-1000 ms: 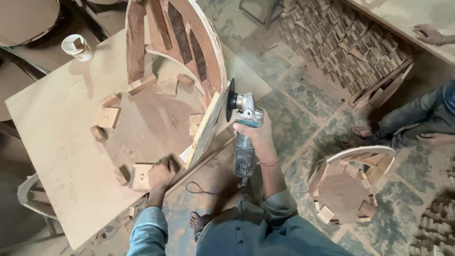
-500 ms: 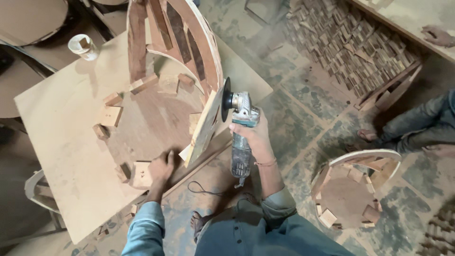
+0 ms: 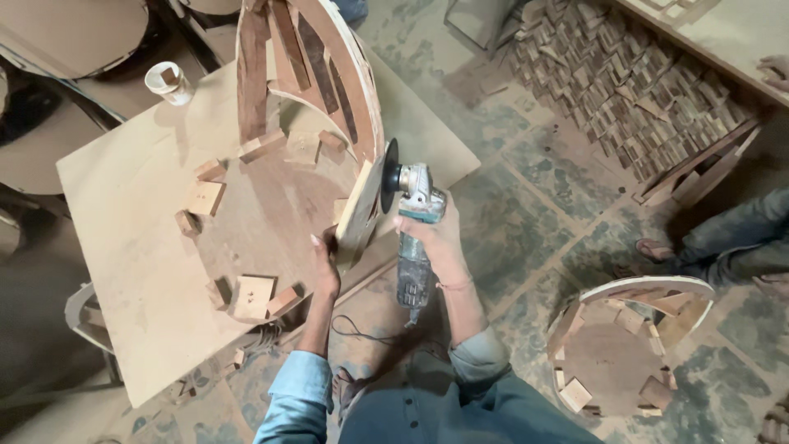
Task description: The person uses an angle grinder to sand the curved edges of wooden furniture components on a workbench. They hold each curved plywood piece steady with one hand while running the grinder along its edge, repositioning and turning the pieces to sand different sections, and move finished pieces aside.
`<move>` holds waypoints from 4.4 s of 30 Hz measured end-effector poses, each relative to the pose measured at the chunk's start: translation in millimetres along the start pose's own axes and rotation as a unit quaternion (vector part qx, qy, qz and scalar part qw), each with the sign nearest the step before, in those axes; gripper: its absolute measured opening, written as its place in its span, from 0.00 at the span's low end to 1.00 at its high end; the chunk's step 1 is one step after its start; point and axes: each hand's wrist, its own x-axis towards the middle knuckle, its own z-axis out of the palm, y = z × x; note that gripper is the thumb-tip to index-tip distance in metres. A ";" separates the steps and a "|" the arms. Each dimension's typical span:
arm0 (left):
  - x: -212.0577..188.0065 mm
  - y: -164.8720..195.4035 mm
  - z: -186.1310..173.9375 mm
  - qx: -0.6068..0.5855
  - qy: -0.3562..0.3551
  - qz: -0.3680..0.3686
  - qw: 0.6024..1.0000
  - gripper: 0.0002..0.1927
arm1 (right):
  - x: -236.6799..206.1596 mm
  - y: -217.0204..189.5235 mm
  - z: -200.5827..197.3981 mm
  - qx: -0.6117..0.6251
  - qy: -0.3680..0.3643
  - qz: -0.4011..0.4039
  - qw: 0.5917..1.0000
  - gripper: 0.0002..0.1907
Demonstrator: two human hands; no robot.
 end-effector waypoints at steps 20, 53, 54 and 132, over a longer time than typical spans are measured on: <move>-8.8 12.4 30.2 0.096 0.061 0.054 0.992 0.40 | 23.2 -22.0 -35.4 0.054 -0.098 0.064 0.992 0.20; 3.7 45.2 6.9 0.140 0.113 0.039 0.983 0.37 | 61.6 -23.1 -12.7 0.055 -0.209 0.100 0.971 0.20; 4.0 44.3 6.6 0.145 0.117 0.041 0.982 0.37 | 60.0 -21.9 -11.4 0.051 -0.196 0.107 0.974 0.20; 6.8 52.6 -0.3 0.226 0.068 0.019 0.971 0.31 | 10.9 23.3 10.1 0.087 -0.056 0.084 0.991 0.23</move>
